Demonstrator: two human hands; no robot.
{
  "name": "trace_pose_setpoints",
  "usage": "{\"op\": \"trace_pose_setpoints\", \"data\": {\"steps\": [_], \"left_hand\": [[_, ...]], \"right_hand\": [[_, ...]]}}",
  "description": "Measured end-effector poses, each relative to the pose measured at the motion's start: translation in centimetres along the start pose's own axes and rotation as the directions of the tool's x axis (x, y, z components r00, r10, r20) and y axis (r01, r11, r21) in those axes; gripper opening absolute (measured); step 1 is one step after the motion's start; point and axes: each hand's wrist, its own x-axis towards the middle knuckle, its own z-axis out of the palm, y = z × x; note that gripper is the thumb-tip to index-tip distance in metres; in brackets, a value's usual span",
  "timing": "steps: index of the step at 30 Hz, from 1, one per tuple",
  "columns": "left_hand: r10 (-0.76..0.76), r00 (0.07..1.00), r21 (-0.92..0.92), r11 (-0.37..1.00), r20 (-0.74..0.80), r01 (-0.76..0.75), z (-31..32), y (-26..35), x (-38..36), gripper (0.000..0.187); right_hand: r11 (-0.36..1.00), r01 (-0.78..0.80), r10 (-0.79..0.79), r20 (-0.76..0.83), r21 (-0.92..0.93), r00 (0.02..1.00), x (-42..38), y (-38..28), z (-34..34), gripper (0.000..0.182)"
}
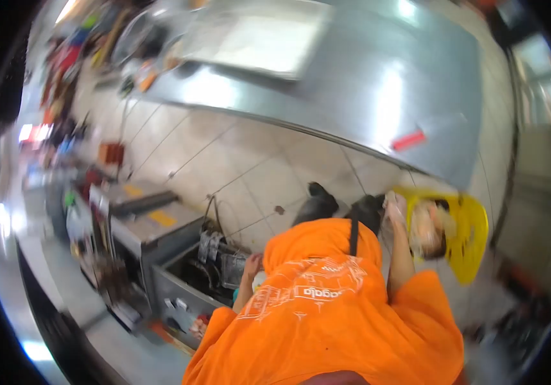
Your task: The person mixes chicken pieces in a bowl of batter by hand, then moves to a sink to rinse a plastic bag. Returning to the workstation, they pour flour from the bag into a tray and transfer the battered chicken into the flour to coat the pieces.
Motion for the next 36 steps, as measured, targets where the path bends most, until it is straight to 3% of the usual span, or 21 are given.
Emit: {"op": "trace_pose_setpoints", "data": {"steps": [1,2,4,7,8,11,16,19,22,24,25,27,29,31,34,36], "left_hand": [[-0.050,0.999,-0.215,0.975,-0.018,0.045,-0.3,8.0,-1.6,0.032],[0.043,0.979,-0.245,0.965,-0.199,-0.092,-0.9,8.7,1.0,0.027],[0.099,0.941,-0.410,0.882,-0.324,-0.234,-3.0,15.4,3.0,0.026],[0.246,0.880,-0.402,0.817,-0.405,-0.413,-5.5,24.8,5.5,0.026],[0.334,0.844,-0.399,0.767,-0.421,-0.503,-6.6,26.6,7.5,0.027],[0.424,0.818,-0.387,0.730,-0.388,-0.563,-10.2,34.1,9.2,0.026],[0.434,0.823,-0.417,0.714,-0.367,-0.563,-16.6,41.6,13.3,0.026],[0.439,0.801,-0.346,0.738,-0.407,-0.579,-21.6,42.8,16.2,0.026],[0.367,0.817,-0.361,0.762,-0.444,-0.538,-25.7,41.5,18.7,0.026],[0.242,0.840,-0.485,0.724,-0.486,-0.490,-28.7,42.4,18.3,0.025],[0.241,0.847,-0.488,0.729,-0.474,-0.480,-29.9,42.7,17.9,0.025],[0.121,0.833,-0.500,0.750,-0.540,-0.433,-32.3,43.5,18.0,0.025],[0.098,0.820,-0.516,0.733,-0.564,-0.442,-34.6,44.0,19.2,0.025],[0.083,0.813,-0.523,0.727,-0.576,-0.445,-36.9,45.5,21.2,0.024],[0.135,0.837,-0.487,0.760,-0.530,-0.431,-40.6,49.6,24.7,0.025],[0.285,0.839,-0.437,0.750,-0.463,-0.496,-43.0,53.9,27.8,0.025]], "right_hand": [[0.996,0.056,-0.052,0.056,-0.073,0.997,-1.9,-6.2,2.6,0.042],[0.990,0.110,-0.098,0.126,-0.090,0.987,-1.1,-6.8,6.0,0.042],[0.800,0.512,-0.501,0.122,-0.313,0.857,1.5,-8.1,12.0,0.046],[0.815,0.541,-0.367,0.539,-0.206,0.758,-6.4,-27.8,17.5,0.046],[0.781,0.600,-0.416,0.574,-0.171,0.705,-6.4,-31.6,19.7,0.046],[0.727,0.685,-0.488,0.658,-0.057,0.573,-7.2,-38.2,26.5,0.039],[0.606,0.786,-0.716,0.518,0.127,0.469,-4.3,-46.6,35.9,0.022],[0.634,0.761,-0.697,0.528,0.137,0.486,-2.3,-51.0,41.7,0.024],[0.603,0.784,-0.735,0.486,0.150,0.473,-1.3,-55.8,47.7,0.026],[0.622,0.780,-0.686,0.530,0.069,0.499,-0.9,-58.8,51.4,0.027],[0.605,0.773,-0.731,0.517,0.191,0.444,0.1,-59.4,53.8,0.028],[0.601,0.782,-0.724,0.526,0.165,0.446,-0.1,-62.3,57.0,0.030],[0.601,0.787,-0.715,0.533,0.137,0.453,0.5,-64.3,60.3,0.033],[0.314,0.949,-0.872,0.394,-0.003,0.290,2.2,-65.1,63.9,0.041],[0.344,0.923,-0.866,0.322,-0.173,0.383,2.7,-67.3,67.4,0.046],[0.417,0.869,-0.807,0.332,-0.266,0.489,3.4,-67.6,68.9,0.048]]}}
